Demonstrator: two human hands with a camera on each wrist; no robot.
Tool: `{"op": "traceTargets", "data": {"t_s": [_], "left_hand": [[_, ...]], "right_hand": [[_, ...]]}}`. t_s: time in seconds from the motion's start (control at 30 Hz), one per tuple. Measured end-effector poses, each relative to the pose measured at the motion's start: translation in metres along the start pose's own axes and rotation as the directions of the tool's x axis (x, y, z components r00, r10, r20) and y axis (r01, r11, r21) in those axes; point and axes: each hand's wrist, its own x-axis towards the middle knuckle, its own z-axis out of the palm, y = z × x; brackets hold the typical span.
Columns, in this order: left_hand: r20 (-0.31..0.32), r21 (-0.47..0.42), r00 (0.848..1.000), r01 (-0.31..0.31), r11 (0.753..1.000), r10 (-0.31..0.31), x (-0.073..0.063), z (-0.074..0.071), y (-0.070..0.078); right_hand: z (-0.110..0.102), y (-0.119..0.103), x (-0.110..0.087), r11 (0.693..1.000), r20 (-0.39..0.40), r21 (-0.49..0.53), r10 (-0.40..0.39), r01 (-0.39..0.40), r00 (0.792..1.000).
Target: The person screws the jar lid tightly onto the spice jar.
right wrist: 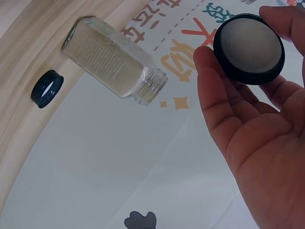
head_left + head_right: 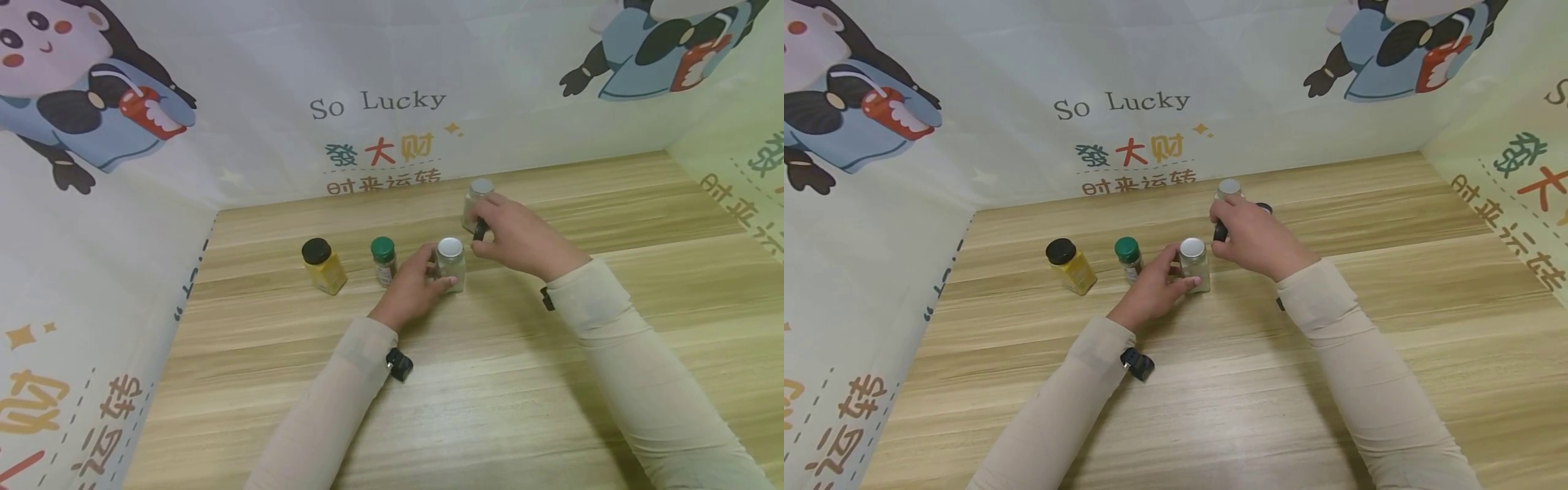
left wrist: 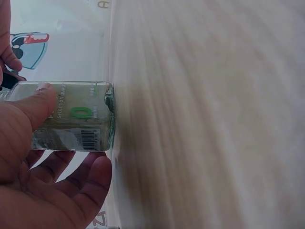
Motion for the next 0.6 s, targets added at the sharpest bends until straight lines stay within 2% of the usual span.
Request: {"op": "traceTargets", "data": {"t_s": [0.3, 0.6], "left_hand": [[0.0, -0.001, 1.0, -0.007, 1.0, 0.007, 0.0005, 0.0, -0.0011], [0.002, -0.009, 1.0, -0.005, 1.0, 0.005, -0.0006, -0.0009, -0.0009]], "right_hand": [[0.0019, 0.0005, 0.0011, 1.0, -0.043, 0.022, -0.021, 0.022, 0.999], [0.0026, -0.0022, 0.0055, 0.999, -0.094, -0.023, -0.05, 0.048, 0.994]]}}
